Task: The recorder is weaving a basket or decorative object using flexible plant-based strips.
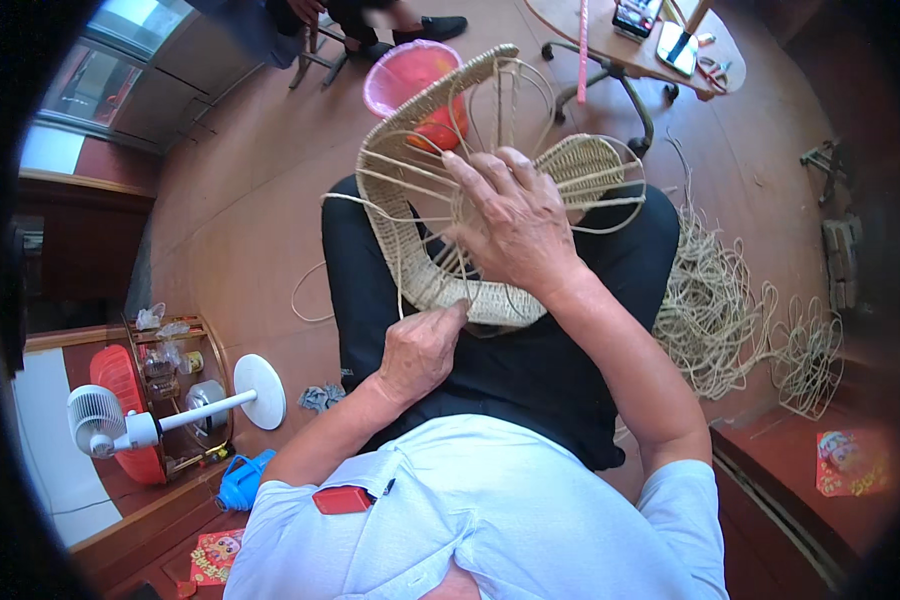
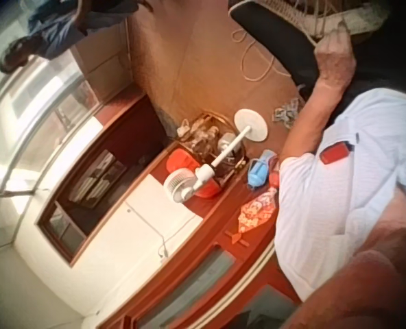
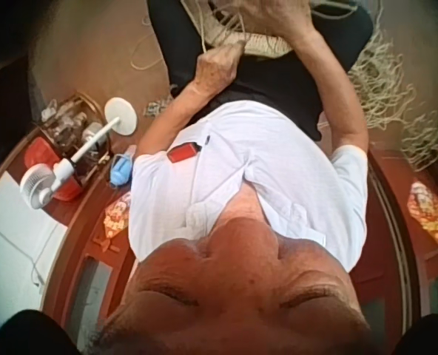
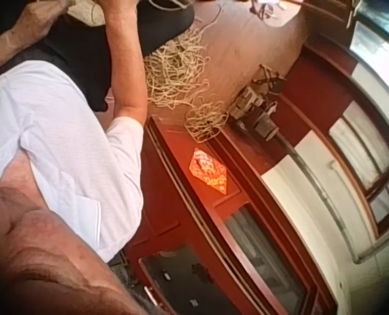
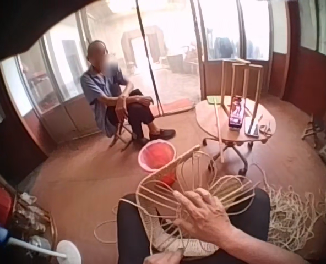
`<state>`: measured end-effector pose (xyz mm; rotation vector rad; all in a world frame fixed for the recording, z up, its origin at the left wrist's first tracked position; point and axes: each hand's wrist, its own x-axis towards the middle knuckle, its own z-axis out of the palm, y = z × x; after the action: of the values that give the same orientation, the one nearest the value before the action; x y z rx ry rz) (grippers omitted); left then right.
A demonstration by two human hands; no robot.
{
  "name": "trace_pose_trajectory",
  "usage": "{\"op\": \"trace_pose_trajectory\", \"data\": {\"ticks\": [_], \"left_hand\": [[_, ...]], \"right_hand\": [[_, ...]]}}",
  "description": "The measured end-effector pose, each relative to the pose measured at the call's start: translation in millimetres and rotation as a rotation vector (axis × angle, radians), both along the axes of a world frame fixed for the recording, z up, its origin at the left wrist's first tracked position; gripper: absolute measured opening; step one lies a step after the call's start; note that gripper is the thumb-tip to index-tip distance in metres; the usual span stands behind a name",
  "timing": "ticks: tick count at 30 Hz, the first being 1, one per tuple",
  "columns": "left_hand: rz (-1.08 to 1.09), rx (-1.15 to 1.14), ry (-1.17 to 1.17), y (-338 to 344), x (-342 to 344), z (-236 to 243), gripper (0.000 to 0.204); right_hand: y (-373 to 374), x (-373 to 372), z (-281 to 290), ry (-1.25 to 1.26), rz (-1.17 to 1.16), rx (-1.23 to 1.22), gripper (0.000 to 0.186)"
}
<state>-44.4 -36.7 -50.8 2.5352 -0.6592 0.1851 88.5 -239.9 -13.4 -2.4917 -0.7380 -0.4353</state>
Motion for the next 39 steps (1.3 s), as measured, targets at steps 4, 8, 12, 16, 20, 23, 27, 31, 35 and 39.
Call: {"op": "trace_pose_trajectory", "data": {"ticks": [4,8,12,16,20,23,27,31,35,39], "left_hand": [[0.155,-0.096,0.022,22.4,4.4,8.4,0.026],[0.326,-0.176,0.043,32.5,22.3,13.1,0.012],[0.251,0.121,-0.031,24.6,34.7,2.7,0.013],[0.232,0.106,0.007,18.4,35.1,-7.7,0.015],[0.211,0.034,0.047,18.6,34.6,-11.4,0.018],[0.195,-0.008,0.066,19.6,35.8,-11.9,0.019],[0.193,-0.037,0.086,22.3,38.3,-11.6,0.018],[0.167,-0.068,0.094,24.0,39.5,-9.7,0.018],[0.191,-0.055,0.065,21.1,38.4,-6.8,0.017],[0.233,-0.053,0.054,17.9,37.9,-5.1,0.013]], "right_hand": [[8.9,-1.7,4.5,0.031,-0.035,-0.053,0.101],[14.9,-2.9,10.2,0.044,-0.052,-0.076,0.103],[12.7,-1.9,10.8,0.096,-0.056,-0.081,0.100],[11.1,-2.4,8.3,0.060,-0.060,-0.086,0.102],[11.0,-2.7,7.3,0.046,-0.055,-0.100,0.103],[11.1,-1.8,7.2,0.045,-0.049,-0.087,0.102],[11.0,-0.6,6.8,0.040,-0.054,-0.103,0.102],[10.1,0.0,6.6,0.037,-0.054,-0.127,0.103],[10.3,0.7,4.9,0.060,-0.041,-0.075,0.102],[9.8,0.4,3.0,0.053,-0.041,-0.066,0.102]]}}
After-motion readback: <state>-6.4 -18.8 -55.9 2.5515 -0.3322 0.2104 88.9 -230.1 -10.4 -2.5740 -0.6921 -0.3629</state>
